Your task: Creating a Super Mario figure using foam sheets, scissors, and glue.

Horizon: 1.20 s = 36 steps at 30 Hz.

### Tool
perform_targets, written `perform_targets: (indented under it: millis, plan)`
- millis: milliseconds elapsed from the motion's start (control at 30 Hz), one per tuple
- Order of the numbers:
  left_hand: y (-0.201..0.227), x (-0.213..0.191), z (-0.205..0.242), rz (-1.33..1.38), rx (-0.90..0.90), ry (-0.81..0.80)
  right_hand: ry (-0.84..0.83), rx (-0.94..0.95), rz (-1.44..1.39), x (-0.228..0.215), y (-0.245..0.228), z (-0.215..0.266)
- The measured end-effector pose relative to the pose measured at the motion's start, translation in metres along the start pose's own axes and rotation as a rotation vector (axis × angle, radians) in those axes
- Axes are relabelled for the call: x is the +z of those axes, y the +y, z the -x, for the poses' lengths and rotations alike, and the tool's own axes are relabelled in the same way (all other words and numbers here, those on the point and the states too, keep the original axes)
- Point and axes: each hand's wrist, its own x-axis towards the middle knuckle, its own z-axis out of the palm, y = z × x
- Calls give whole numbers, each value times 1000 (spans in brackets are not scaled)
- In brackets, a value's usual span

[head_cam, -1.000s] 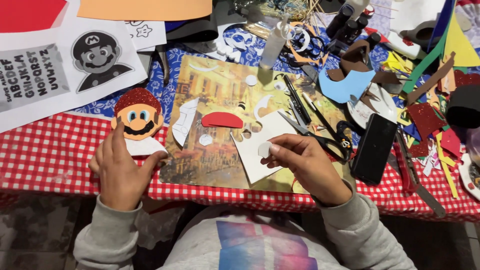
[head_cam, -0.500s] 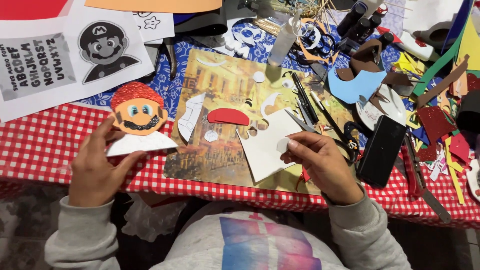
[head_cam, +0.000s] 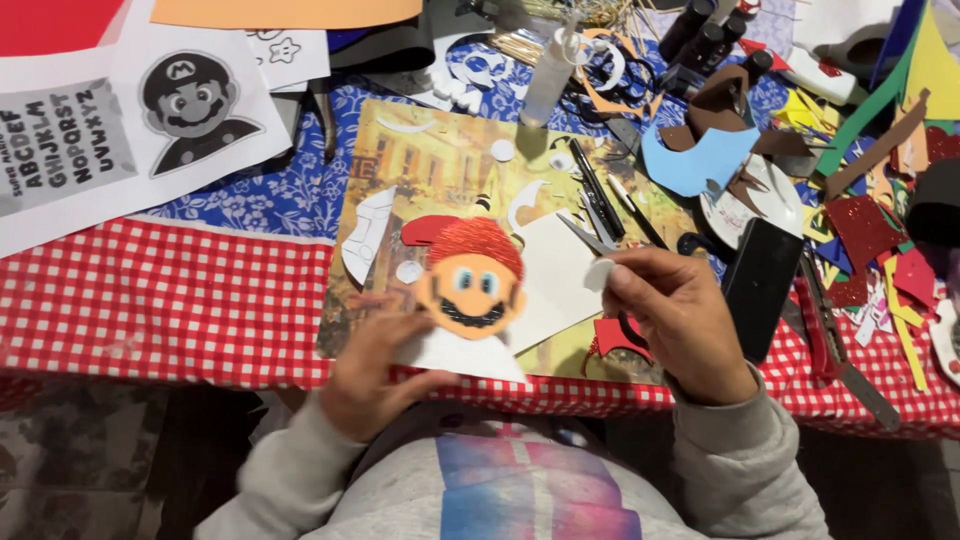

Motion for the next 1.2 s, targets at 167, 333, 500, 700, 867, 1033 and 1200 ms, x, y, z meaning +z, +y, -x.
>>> perform_targets:
  millis: [167, 333, 500, 700, 867, 1033, 1200]
  plan:
    - [4, 29, -6, 154, -37, -167, -6, 19, 268, 18, 3, -22]
    - [15, 11, -36, -16, -15, -285, -86, 92, 503, 26, 28, -53]
    - [24, 36, -56, -55, -14, -220, -87, 36, 591, 32, 50, -72]
    - [6, 73, -63, -128, -111, -155, -88, 45, 577, 36, 53, -77]
    - [-1, 78, -60, -154, -151, -126, -112, 10, 650, 38, 44, -79]
    - [4, 74, -68, -149, -146, -156, -105, 29, 618, 40, 42, -78]
    - [5, 75, -68, -175, -122, -165, -91, 13, 659, 44, 34, -75]
